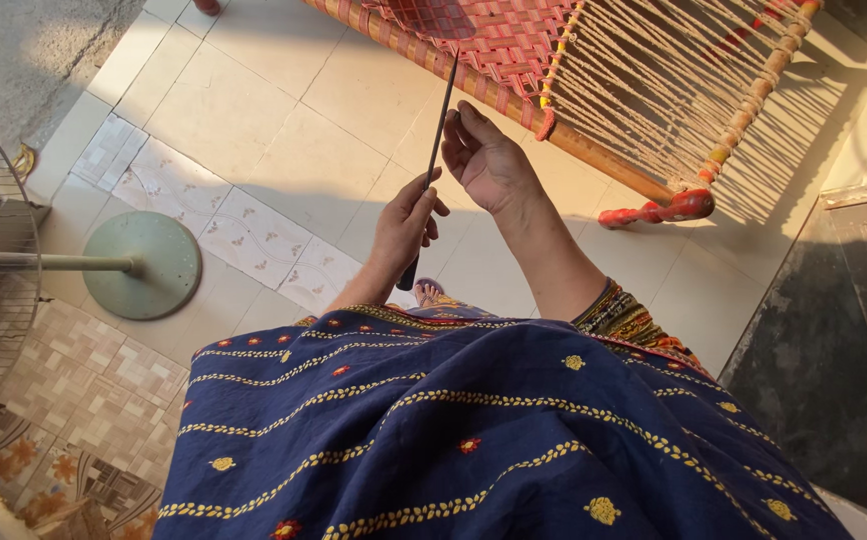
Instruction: The person uses a screwdriver to adjust or tighten screws on the central hub of a standing electric fan. They repeatedly insert the screwdriver into the fan's motor housing and turn it, occasionally pausing to reposition their hands.
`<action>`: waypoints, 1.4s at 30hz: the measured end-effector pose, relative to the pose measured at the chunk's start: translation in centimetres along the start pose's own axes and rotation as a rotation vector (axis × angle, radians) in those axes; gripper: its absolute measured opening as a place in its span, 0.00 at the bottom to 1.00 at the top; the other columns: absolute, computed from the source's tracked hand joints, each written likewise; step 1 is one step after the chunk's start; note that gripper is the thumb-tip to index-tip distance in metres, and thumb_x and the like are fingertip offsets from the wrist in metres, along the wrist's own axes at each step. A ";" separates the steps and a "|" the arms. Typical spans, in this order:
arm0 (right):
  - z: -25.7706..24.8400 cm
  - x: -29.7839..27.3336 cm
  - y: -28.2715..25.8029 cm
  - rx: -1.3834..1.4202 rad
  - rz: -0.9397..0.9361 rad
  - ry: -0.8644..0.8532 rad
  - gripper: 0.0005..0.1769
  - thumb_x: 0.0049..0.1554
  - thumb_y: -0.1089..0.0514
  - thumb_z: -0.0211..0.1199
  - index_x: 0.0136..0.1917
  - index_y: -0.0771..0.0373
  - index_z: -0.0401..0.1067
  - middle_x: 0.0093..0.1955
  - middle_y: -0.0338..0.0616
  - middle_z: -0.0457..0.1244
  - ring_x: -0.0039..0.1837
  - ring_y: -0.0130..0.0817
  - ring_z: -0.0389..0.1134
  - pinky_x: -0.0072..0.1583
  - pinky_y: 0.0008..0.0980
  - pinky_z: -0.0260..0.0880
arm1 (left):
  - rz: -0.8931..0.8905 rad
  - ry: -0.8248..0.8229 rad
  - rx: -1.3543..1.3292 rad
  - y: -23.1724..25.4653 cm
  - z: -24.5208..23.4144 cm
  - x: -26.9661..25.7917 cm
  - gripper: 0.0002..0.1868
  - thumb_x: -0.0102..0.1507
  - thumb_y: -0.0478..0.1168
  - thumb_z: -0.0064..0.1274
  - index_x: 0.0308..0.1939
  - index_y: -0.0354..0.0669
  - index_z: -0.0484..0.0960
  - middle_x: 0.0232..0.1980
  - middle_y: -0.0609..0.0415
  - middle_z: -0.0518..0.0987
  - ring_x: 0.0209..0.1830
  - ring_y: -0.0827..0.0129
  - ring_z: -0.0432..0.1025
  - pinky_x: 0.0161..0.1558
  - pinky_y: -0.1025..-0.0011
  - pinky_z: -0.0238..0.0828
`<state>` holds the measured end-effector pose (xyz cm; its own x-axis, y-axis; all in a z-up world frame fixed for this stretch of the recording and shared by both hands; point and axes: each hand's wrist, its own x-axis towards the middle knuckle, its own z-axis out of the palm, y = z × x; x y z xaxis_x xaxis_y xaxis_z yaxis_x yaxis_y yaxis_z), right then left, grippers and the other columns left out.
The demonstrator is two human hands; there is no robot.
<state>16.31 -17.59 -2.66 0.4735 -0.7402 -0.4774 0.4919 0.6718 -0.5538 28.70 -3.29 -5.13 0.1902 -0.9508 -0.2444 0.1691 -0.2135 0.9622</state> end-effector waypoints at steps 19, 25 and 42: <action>-0.4 7.3 -5.0 -0.087 0.078 -0.097 0.12 0.61 0.60 0.64 0.58 0.52 0.74 0.57 0.33 0.70 0.62 0.27 0.70 0.61 0.32 0.70 | -0.055 0.066 -0.092 0.7 1.7 6.6 0.23 0.73 0.46 0.41 0.72 0.47 0.72 0.36 0.59 0.81 0.23 0.83 0.69 0.24 0.82 0.66; 0.7 8.3 -6.2 -0.060 0.078 -0.105 0.10 0.63 0.61 0.62 0.58 0.54 0.74 0.58 0.34 0.70 0.62 0.28 0.70 0.60 0.33 0.71 | -0.063 0.098 -0.099 1.2 1.1 7.3 0.24 0.73 0.47 0.41 0.71 0.46 0.72 0.35 0.60 0.81 0.22 0.83 0.69 0.23 0.82 0.66; 9.1 12.3 0.7 -0.141 0.164 -0.157 0.09 0.64 0.63 0.60 0.58 0.58 0.72 0.58 0.38 0.70 0.62 0.30 0.72 0.61 0.34 0.73 | -0.070 0.247 -0.200 1.1 -7.4 4.2 0.23 0.73 0.46 0.41 0.71 0.47 0.74 0.31 0.59 0.80 0.19 0.82 0.68 0.21 0.82 0.63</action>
<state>29.07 -25.96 -2.72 0.6517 -0.6007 -0.4631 0.2974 0.7640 -0.5726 36.87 -5.82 -6.02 0.3963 -0.8469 -0.3546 0.3723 -0.2048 0.9052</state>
